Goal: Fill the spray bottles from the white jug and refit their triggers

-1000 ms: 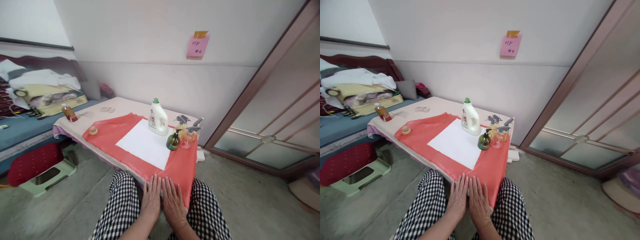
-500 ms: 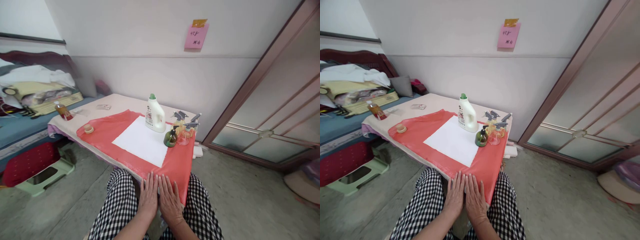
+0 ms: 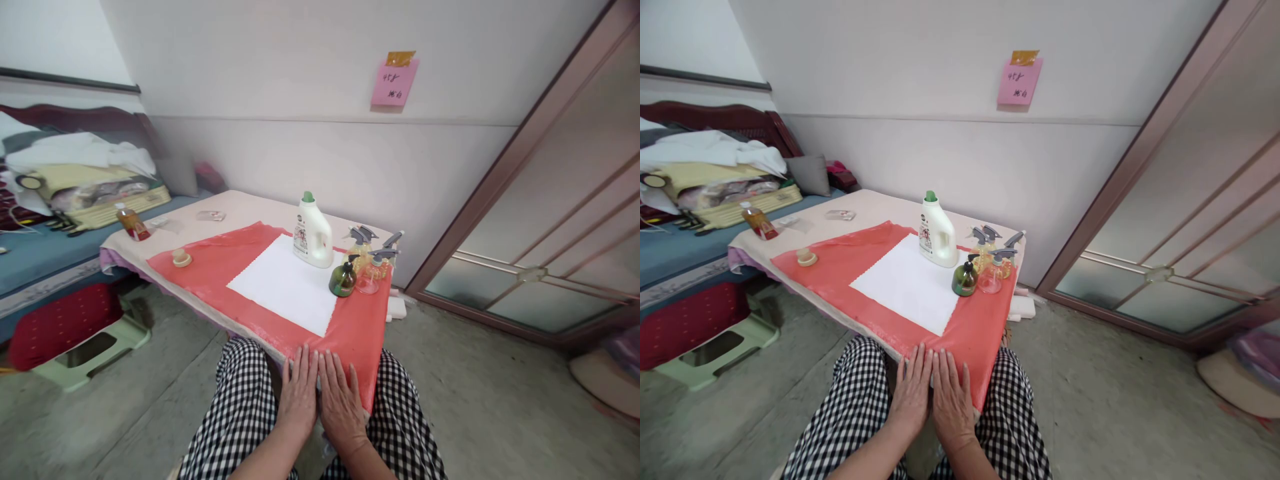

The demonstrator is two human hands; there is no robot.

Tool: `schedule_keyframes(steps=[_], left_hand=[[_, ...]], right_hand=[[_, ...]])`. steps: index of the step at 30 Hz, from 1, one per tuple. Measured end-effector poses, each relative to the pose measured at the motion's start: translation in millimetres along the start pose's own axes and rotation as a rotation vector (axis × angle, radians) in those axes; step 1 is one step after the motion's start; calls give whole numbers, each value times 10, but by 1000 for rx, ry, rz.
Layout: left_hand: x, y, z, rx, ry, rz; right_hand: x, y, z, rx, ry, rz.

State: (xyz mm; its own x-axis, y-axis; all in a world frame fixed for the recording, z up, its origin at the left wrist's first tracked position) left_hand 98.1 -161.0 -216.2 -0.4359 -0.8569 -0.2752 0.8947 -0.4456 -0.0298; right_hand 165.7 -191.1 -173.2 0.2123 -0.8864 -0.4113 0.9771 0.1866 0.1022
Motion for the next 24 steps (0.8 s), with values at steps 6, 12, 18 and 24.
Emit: schedule_keyframes(steps=[6,12,18,24], left_hand=[[-8,8,79,-27,37,-4],[-16,21,206,-74,103,-4],[-29,30,243,-75,108,-16],[-44,29,221,-74,67,-18]], right_hand=[[3,-5,-3,8,9,5],[1,6,18,20,35,-13],[-10,7,21,37,17,-7],[-9,1,-5,46,19,-3]])
Point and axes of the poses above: each hand's wrist, its own x-axis away from the middle knuckle, its own z-axis out of the back of the hand, y = z × x, the point moved 9 cm from there along -x, towards the middle knuckle, and after that the axes turned 3 degrees about -y, right-handed, at the moved point
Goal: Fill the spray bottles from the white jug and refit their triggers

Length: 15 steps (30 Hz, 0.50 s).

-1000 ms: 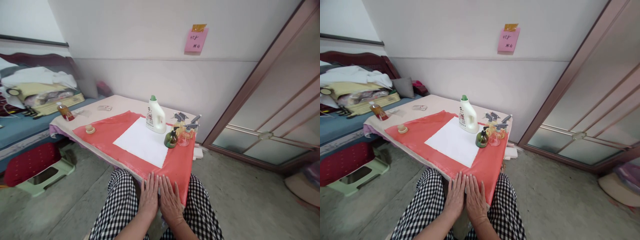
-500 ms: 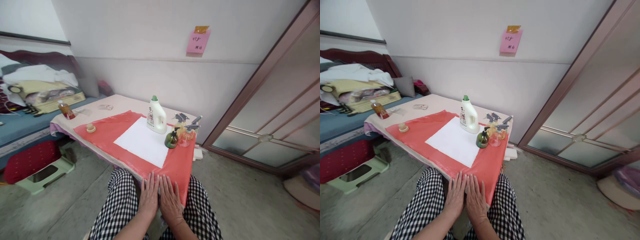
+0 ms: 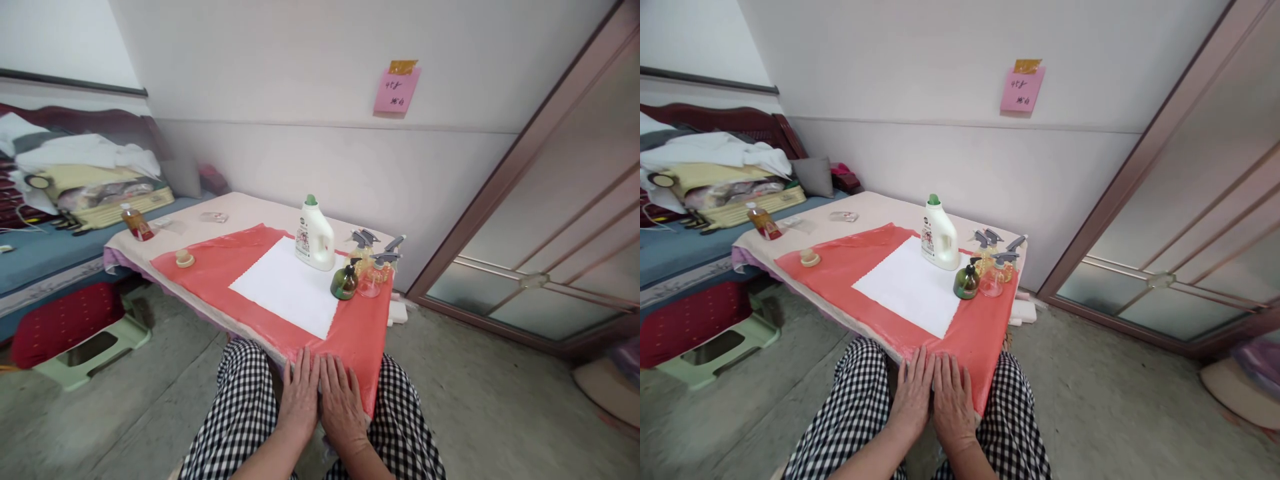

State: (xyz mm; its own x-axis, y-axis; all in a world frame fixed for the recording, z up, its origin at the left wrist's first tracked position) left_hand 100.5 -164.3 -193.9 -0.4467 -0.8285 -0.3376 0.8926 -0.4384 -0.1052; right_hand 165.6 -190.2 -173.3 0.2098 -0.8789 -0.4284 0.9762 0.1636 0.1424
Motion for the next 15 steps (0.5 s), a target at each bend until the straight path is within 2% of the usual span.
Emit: schedule_keyframes(steps=[15], left_hand=[[25,-11,-42,-8,33,5]], right_hand=[[27,-3,-51,20,17,6]])
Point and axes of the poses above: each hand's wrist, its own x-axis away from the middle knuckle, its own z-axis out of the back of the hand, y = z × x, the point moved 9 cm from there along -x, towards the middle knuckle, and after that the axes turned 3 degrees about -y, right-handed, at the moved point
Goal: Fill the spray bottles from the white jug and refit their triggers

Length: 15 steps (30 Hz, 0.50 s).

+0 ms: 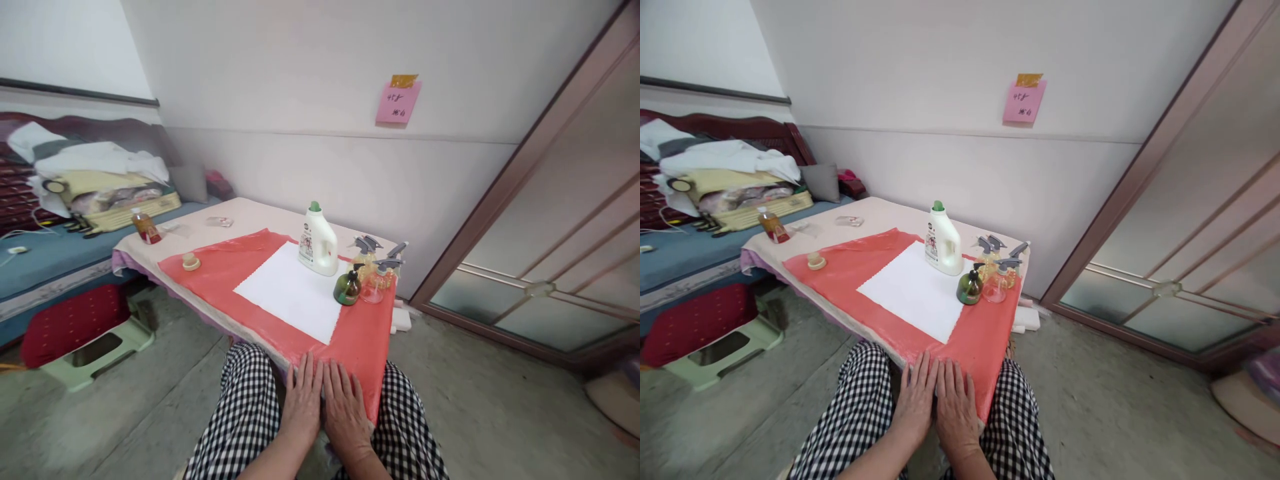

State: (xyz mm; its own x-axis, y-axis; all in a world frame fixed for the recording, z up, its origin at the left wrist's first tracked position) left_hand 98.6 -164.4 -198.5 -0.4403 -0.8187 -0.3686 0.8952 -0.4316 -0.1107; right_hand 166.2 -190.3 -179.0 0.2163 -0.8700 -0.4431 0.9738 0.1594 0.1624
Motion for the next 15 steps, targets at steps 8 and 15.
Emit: schedule_keyframes(steps=[8,15], left_hand=[[7,4,-35,3,18,14],[27,-10,-64,53,-1,15]], right_hand=[[24,-8,-59,4,-6,-7],[35,-2,-78,12,7,1]])
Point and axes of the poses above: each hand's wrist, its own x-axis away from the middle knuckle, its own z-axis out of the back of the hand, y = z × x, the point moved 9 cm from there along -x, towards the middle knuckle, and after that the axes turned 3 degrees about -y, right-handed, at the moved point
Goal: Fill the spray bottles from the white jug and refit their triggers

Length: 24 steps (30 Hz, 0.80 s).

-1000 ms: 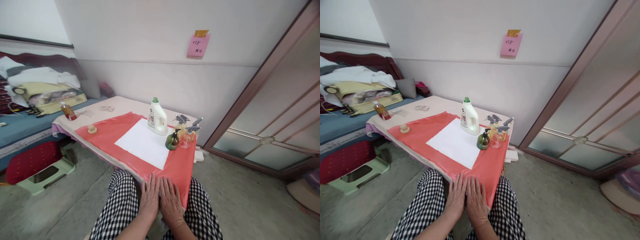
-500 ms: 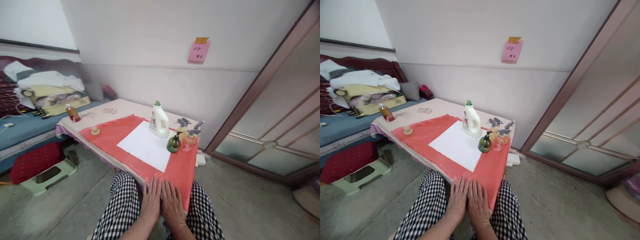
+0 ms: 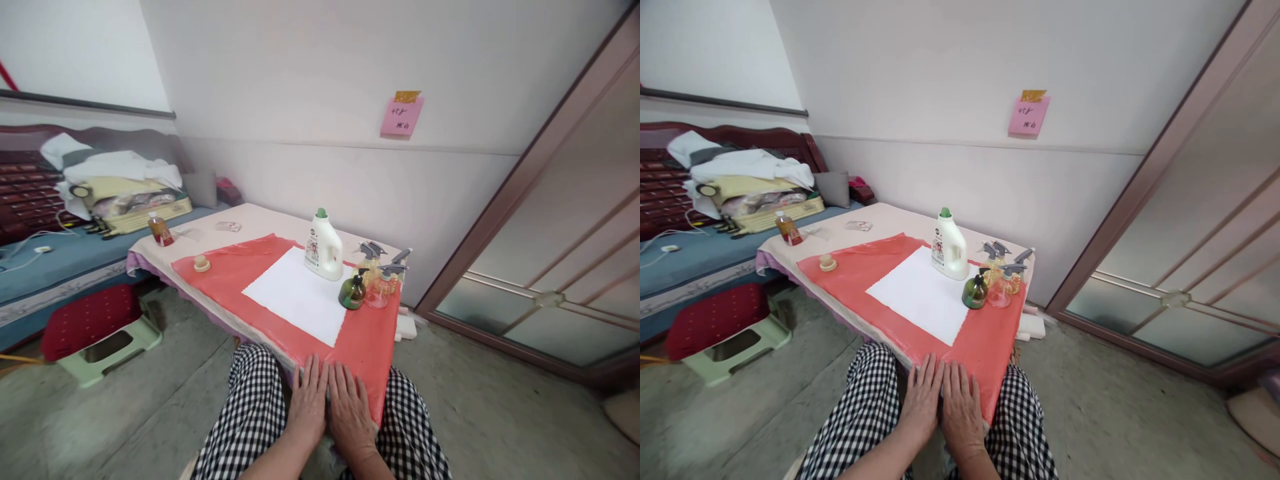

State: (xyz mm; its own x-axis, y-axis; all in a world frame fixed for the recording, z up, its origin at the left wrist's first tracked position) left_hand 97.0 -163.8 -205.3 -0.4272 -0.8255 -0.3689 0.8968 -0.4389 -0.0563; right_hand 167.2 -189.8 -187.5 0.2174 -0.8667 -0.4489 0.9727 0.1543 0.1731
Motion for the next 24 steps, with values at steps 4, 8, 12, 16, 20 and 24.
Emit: schedule_keyframes(steps=[4,8,12,16,20,24], left_hand=[[1,-7,7,41,-31,-3],[14,-7,10,63,-63,-7],[23,-13,19,95,-69,-9],[19,-30,36,109,-68,-5],[15,-32,58,136,-84,-2],[17,-28,81,164,-99,1]], right_hand=[[3,3,29,2,15,3],[-1,-8,103,-4,38,7],[-6,-23,155,-11,46,15],[19,-26,173,-12,41,11],[72,-37,192,-7,39,5],[105,-43,216,-2,27,0]])
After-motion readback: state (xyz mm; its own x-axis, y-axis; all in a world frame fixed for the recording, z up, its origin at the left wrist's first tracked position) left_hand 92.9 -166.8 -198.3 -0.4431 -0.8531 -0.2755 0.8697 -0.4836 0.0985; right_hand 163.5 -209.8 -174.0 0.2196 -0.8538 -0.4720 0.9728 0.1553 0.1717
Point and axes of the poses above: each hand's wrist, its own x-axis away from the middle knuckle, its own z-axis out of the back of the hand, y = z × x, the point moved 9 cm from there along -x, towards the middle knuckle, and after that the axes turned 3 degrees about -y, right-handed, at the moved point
